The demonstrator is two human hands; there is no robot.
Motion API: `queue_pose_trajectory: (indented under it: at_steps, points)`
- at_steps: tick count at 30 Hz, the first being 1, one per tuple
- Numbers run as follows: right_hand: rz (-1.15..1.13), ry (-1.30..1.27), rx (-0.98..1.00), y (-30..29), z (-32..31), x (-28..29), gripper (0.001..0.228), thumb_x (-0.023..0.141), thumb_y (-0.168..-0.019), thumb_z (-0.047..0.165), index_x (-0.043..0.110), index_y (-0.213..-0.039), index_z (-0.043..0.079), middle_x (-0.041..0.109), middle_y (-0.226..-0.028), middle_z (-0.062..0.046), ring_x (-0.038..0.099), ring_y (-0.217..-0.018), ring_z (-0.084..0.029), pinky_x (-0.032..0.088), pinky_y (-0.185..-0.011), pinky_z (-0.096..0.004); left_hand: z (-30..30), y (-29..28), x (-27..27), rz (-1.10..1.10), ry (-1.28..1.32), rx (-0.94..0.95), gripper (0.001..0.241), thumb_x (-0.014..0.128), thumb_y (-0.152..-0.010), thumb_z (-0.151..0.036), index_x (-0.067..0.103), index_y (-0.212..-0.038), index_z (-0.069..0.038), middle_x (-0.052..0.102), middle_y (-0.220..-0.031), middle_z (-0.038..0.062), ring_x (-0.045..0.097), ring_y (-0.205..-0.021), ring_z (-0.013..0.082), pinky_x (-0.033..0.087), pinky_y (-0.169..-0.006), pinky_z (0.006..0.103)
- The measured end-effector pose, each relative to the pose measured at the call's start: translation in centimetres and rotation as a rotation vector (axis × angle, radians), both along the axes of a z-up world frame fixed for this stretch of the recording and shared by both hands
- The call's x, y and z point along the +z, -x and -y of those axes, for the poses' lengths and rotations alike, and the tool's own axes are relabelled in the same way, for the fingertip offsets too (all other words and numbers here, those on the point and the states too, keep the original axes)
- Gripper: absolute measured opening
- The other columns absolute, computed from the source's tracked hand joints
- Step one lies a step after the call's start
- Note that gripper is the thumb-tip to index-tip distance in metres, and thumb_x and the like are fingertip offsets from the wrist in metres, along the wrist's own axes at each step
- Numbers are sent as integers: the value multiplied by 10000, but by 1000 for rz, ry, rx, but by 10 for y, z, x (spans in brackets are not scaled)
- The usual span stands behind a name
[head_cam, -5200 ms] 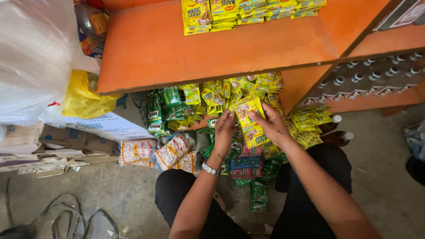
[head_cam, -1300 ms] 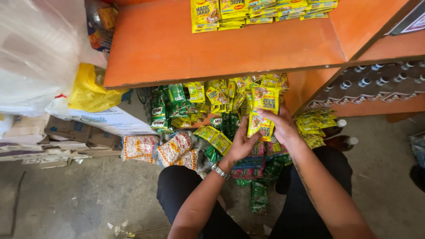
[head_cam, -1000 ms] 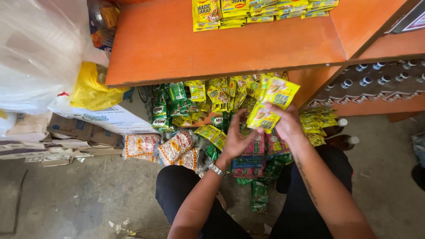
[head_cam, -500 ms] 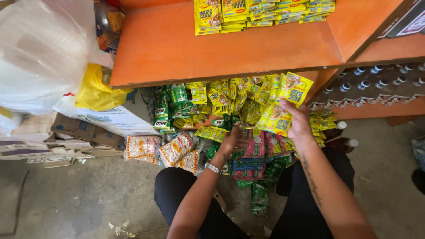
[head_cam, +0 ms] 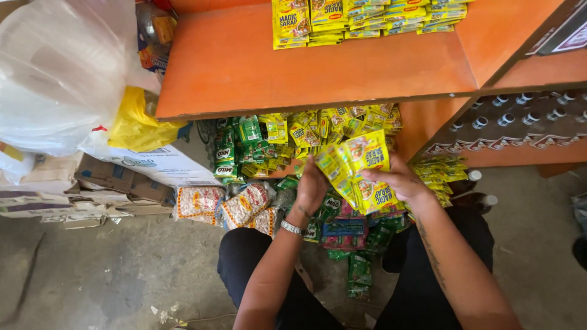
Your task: Organizes and stacks seasoning packets on a grocery store shelf.
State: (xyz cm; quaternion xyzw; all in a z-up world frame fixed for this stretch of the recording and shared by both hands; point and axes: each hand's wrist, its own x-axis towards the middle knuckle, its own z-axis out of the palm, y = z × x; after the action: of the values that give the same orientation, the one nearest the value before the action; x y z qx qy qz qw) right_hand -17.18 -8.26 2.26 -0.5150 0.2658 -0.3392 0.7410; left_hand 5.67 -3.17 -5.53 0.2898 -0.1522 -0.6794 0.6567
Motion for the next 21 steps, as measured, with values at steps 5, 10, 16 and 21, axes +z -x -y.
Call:
queue_pose_trajectory:
  at_steps: [5, 10, 16, 21]
  points:
    - [-146, 58, 94, -12, -1, -6, 416, 757, -873, 112, 660, -1260, -6, 754, -1102, -79, 717, -961, -162, 585, -843, -352, -4, 12, 16, 48, 67, -112, 659, 289, -1087, -529, 410, -1513, -42, 507, -1529, 136, 476, -1415, 286, 342, -1196, 471]
    - [-187, 59, 123, -26, -5, -10, 510, 768, -856, 116, 604, -1332, 35, 735, -1108, -54, 701, -958, -136, 583, -826, -339, -17, 16, 41, 143, 69, -108, 659, 351, -1073, -540, 440, -1482, -31, 561, -1463, 148, 546, -1347, 268, 408, -1151, 452]
    - [-264, 218, 75, -34, -9, -15, 627, 768, -855, 133, 505, -1420, 66, 689, -1168, -56, 675, -1013, -134, 569, -844, -320, -14, 29, 17, 390, 175, 27, 563, 641, -1023, -274, 426, -1471, -10, 599, -1388, 109, 579, -1247, 181, 467, -1053, 353]
    - [-501, 659, -13, -37, -12, -2, 644, 797, -850, 198, 507, -1401, 38, 676, -1188, -86, 671, -1040, -209, 545, -878, -349, -12, 27, 13, 368, 113, 57, 534, 630, -1052, -242, 419, -1476, 5, 622, -1367, 103, 595, -1232, 172, 477, -1045, 325]
